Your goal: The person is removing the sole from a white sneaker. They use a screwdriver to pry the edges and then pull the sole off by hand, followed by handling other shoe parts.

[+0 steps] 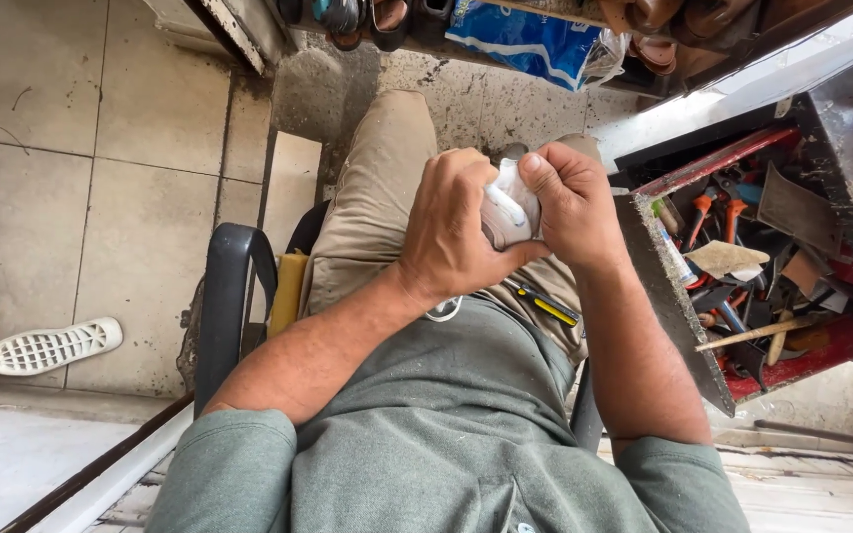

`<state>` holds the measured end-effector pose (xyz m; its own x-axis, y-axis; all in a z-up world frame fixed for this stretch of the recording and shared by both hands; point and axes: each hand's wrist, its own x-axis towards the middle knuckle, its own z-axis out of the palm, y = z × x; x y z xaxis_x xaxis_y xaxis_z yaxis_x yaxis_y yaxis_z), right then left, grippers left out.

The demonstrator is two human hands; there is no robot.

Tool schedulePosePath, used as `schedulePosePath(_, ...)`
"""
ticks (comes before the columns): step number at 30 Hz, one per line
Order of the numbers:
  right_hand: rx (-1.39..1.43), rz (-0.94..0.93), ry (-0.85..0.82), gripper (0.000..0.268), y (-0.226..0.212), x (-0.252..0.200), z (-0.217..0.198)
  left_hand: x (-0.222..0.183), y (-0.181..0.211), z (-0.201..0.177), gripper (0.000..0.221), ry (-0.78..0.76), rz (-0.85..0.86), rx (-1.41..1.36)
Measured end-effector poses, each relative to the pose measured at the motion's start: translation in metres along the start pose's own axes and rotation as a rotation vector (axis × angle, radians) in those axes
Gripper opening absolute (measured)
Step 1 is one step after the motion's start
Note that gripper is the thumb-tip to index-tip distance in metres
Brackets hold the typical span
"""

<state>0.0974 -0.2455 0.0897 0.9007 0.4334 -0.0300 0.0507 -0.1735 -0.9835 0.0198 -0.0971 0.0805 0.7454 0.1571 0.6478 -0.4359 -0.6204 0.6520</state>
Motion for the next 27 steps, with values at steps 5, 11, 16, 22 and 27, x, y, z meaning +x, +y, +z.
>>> schedulePosePath(5,0.041,0.062,0.013,0.029,0.017,0.012,0.007,-0.005,-0.027,0.0,0.067,-0.009,-0.053,-0.215)
schedulePosePath(11,0.02,0.035,0.044,0.031,0.018,0.014,-0.001,0.001,-0.033,-0.014,0.05,-0.188,-0.006,-0.256)
schedulePosePath(16,-0.104,-0.057,-0.049,0.031,-0.006,-0.005,-0.011,0.003,-0.034,-0.013,0.044,-0.289,0.002,-0.178)
schedulePosePath(22,-0.243,-0.172,-0.142,0.022,0.002,-0.003,-0.02,-0.006,-0.038,0.005,0.041,-0.274,-0.014,-0.204)
schedulePosePath(27,-0.113,0.0,-0.011,0.031,0.04,0.0,-0.017,-0.023,-0.022,0.013,0.038,-0.199,-0.042,-0.113)
